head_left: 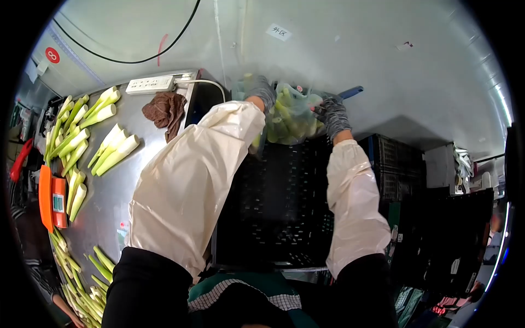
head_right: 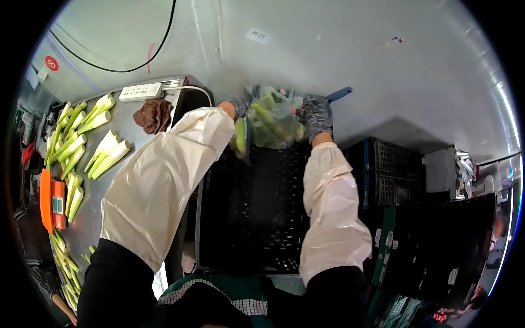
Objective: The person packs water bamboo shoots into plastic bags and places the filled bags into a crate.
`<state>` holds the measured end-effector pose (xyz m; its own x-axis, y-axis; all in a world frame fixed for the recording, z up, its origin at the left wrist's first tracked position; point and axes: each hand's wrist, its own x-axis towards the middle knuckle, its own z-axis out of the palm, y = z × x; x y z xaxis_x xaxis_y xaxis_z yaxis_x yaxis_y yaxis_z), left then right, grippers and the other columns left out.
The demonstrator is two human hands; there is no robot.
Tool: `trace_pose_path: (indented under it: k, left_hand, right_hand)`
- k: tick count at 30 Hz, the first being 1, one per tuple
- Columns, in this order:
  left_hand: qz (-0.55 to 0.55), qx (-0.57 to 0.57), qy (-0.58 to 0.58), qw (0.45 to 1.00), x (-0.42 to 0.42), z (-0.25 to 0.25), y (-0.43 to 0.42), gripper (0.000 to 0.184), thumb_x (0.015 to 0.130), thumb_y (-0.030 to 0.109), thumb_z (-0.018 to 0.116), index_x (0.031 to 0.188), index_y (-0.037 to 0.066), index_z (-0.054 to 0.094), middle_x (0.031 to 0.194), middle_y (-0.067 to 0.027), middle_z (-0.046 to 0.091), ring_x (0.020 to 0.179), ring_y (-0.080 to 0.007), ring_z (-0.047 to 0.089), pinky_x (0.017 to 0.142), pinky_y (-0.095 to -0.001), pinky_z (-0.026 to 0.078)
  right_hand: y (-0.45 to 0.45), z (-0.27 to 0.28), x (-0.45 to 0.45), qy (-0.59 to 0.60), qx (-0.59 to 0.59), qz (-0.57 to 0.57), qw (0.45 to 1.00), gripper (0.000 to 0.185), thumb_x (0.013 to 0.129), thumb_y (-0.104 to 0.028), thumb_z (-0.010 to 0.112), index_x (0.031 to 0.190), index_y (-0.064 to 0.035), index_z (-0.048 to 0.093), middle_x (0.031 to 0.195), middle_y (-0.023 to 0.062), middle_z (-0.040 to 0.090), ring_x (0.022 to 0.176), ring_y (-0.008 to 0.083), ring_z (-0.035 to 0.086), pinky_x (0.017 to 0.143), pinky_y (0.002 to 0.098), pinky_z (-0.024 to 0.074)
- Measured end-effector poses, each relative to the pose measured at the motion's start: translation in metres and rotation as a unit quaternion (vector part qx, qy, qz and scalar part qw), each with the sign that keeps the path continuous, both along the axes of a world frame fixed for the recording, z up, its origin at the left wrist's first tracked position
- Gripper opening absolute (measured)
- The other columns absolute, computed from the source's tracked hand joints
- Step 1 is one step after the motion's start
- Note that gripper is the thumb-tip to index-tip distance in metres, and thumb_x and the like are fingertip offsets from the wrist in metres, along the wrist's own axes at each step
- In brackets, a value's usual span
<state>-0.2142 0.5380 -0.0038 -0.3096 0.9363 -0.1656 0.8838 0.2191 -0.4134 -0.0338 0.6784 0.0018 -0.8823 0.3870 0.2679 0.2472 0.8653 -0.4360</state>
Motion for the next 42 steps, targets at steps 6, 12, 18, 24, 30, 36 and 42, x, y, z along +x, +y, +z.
trace_pose_path:
  k: [6,12,18,24,30,36,42]
  left_hand:
    - [0.172,0.026,-0.208,0.962,-0.012,0.075,-0.001,0.021,0.071,0.025,0.056,0.088,0.015,0.064,0.092,-0.0037,0.061,0.084,-0.0212,0.058,0.068,-0.0316,0.044]
    - [0.124,-0.041,-0.142,0.981,-0.006,0.094,-0.003,0.027,0.068,0.031,0.062,0.090,0.016,0.063,0.094,-0.0019,0.060,0.083,-0.0215,0.058,0.071,-0.0344,0.044]
    - [0.314,0.530,-0.477,0.626,0.010,0.033,-0.021,0.031,0.072,0.021,0.057,0.096,0.002,0.051,0.094,-0.0155,0.054,0.089,-0.0273,0.051,0.074,-0.0354,0.042]
    - [-0.079,0.199,-0.353,0.911,0.099,0.038,-0.105,0.028,0.073,0.012,0.049,0.101,0.006,0.049,0.093,-0.0155,0.053,0.083,-0.0284,0.053,0.070,-0.0381,0.043]
    - [-0.120,0.252,-0.294,0.914,0.104,-0.059,-0.058,0.050,0.074,0.011,0.047,0.121,0.020,0.035,0.133,-0.0126,0.019,0.110,-0.0300,0.040,0.082,-0.0391,0.041]
    - [-0.031,0.129,-0.293,0.947,0.087,-0.062,-0.030,0.053,0.073,0.017,0.051,0.123,0.014,0.032,0.133,-0.0111,0.021,0.111,-0.0301,0.038,0.080,-0.0416,0.041]
    - [-0.073,0.099,-0.294,0.948,0.092,-0.062,-0.048,0.042,0.074,0.017,0.048,0.114,0.009,0.041,0.131,-0.0120,0.024,0.113,-0.0302,0.035,0.084,-0.0418,0.038]
  right_hand:
    - [-0.079,-0.037,0.008,0.292,-0.149,-0.249,0.911,0.039,0.070,-0.016,0.064,0.101,0.0002,0.046,0.095,0.0102,0.046,0.081,0.0176,0.046,0.068,0.0283,0.0417]
    - [-0.100,-0.111,-0.020,0.069,-0.244,-0.275,0.927,0.072,0.066,-0.030,0.066,0.121,-0.0005,0.030,0.112,0.0231,0.043,0.101,0.0346,0.044,0.085,0.0352,0.0362]
    - [-0.088,-0.116,-0.037,0.030,-0.288,-0.293,0.911,0.077,0.065,-0.031,0.066,0.123,0.0018,0.025,0.112,0.0225,0.045,0.103,0.0317,0.046,0.086,0.0339,0.0357]
    - [-0.079,-0.134,0.015,-0.040,-0.264,-0.275,0.923,0.069,0.065,-0.031,0.066,0.118,-0.0013,0.033,0.108,0.0187,0.049,0.098,0.0316,0.048,0.084,0.0346,0.0374]
    - [-0.047,-0.139,0.034,-0.154,-0.106,-0.107,0.977,0.054,0.067,-0.033,0.061,0.112,-0.0093,0.042,0.101,0.0179,0.052,0.095,0.0329,0.049,0.082,0.0384,0.0382]
    - [-0.073,-0.104,0.057,-0.252,-0.137,-0.297,0.911,0.048,0.073,-0.038,0.054,0.109,-0.0072,0.049,0.109,0.0196,0.048,0.100,0.0339,0.046,0.086,0.0396,0.0361]
    - [-0.074,-0.088,0.024,0.043,0.031,-0.400,0.915,0.044,0.070,-0.037,0.060,0.103,-0.0092,0.051,0.105,0.0204,0.048,0.104,0.0310,0.043,0.086,0.0389,0.0369]
